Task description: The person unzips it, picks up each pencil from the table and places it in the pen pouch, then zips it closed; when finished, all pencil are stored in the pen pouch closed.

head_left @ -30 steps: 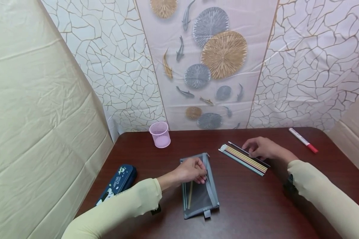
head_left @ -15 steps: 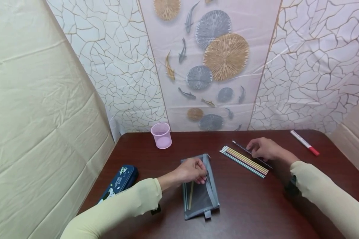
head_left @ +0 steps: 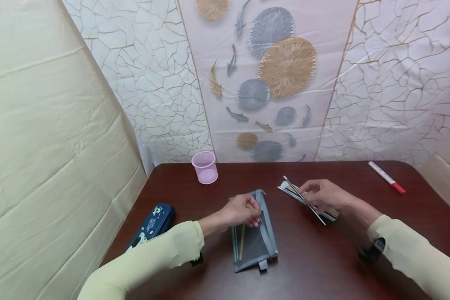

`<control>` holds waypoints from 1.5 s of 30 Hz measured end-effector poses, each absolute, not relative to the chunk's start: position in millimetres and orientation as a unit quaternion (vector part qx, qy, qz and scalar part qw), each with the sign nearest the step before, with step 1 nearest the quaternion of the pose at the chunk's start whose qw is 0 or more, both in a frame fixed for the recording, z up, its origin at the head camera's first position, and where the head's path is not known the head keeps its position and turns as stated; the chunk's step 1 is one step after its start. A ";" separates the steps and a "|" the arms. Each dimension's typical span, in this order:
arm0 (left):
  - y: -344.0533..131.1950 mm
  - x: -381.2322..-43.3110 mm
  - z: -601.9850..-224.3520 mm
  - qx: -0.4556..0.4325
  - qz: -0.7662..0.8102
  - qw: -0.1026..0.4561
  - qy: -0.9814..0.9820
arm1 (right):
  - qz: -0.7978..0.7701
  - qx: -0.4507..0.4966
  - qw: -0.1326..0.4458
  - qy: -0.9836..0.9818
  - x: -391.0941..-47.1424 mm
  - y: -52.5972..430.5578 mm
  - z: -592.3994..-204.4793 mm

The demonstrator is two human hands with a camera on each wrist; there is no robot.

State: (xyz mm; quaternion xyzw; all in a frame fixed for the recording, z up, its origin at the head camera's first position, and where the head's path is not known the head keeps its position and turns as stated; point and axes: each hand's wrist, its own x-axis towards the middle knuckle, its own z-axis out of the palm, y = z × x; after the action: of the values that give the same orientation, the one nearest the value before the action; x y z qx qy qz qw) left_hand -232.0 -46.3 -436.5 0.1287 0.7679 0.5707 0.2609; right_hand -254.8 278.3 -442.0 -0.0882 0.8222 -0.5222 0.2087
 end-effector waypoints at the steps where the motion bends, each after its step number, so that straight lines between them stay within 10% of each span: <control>1: -43.9 -232.6 -435.7 0.133 0.570 0.261 0.768 | -0.531 -0.085 0.224 0.813 -249.5 275.3 -441.0; 45: -35.2 -231.2 -430.3 0.119 0.572 0.262 0.768 | -0.611 -0.081 0.260 0.743 -213.3 162.9 -469.8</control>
State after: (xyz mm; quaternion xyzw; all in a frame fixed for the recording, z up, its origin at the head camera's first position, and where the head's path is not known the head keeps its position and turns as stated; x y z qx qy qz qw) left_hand -231.2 -35.2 -430.3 0.1192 0.7685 0.5716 0.2617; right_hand -213.3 162.9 -469.8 -0.0811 0.7433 -0.6111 0.2598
